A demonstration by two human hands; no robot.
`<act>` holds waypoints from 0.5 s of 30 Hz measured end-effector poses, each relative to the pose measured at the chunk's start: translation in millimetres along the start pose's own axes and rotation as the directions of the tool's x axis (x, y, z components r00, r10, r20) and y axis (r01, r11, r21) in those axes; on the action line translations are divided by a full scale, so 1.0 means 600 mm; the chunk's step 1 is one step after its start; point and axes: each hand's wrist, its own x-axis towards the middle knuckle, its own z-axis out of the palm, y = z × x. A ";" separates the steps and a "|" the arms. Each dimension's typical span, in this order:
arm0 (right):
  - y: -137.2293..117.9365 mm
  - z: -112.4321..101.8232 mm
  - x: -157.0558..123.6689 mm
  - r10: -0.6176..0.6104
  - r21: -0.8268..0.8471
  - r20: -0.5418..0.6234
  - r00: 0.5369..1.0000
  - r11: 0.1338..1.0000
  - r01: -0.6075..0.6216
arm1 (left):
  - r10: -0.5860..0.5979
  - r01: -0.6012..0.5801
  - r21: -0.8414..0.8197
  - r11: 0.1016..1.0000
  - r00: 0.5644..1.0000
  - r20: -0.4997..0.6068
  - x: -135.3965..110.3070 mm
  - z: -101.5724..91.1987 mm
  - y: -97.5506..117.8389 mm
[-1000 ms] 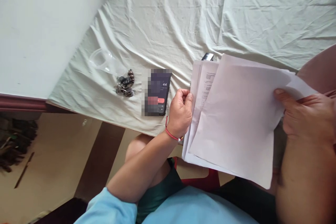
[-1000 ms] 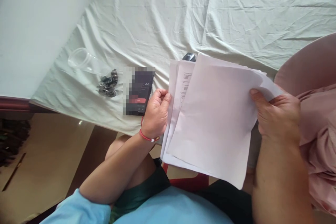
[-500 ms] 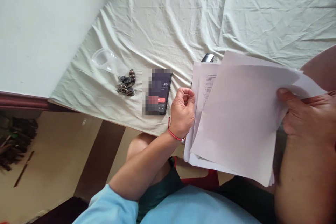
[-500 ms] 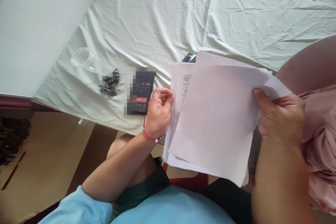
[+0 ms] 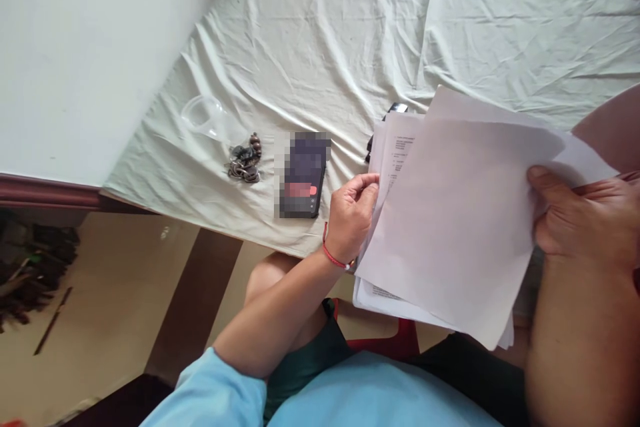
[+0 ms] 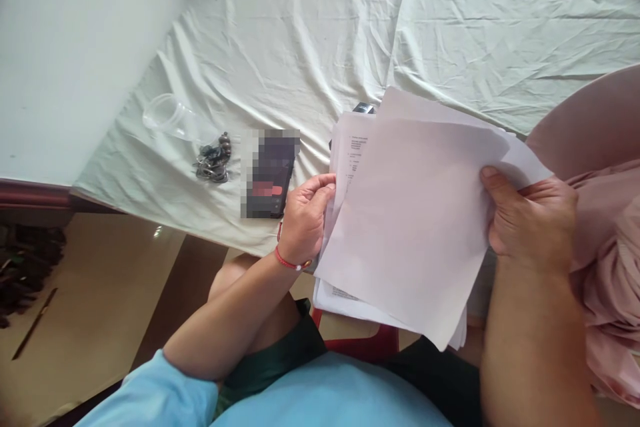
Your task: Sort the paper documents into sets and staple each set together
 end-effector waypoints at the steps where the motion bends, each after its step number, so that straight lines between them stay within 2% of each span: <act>1: 0.002 -0.001 0.001 0.000 -0.002 -0.009 1.000 1.000 0.000 | 0.005 -0.005 -0.005 1.000 1.000 -0.005 0.000 0.000 0.000; 5: 0.004 -0.006 0.002 -0.003 -0.040 -0.021 1.000 0.999 0.002 | 0.032 -0.032 0.015 0.999 0.999 -0.004 0.000 -0.001 -0.002; 8: -0.005 -0.006 -0.005 0.017 -0.144 -0.017 1.000 0.989 -0.019 | 0.058 -0.056 0.043 0.997 0.997 -0.043 0.003 -0.003 -0.004; 12: -0.026 0.001 -0.018 0.127 -0.165 0.071 0.989 0.980 -0.114 | 0.068 -0.061 0.068 0.996 0.991 -0.118 0.009 -0.005 -0.005; 15: -0.030 0.006 -0.020 0.119 -0.138 0.103 0.988 0.985 -0.104 | 0.028 -0.021 0.045 0.999 0.989 -0.148 0.010 -0.007 -0.004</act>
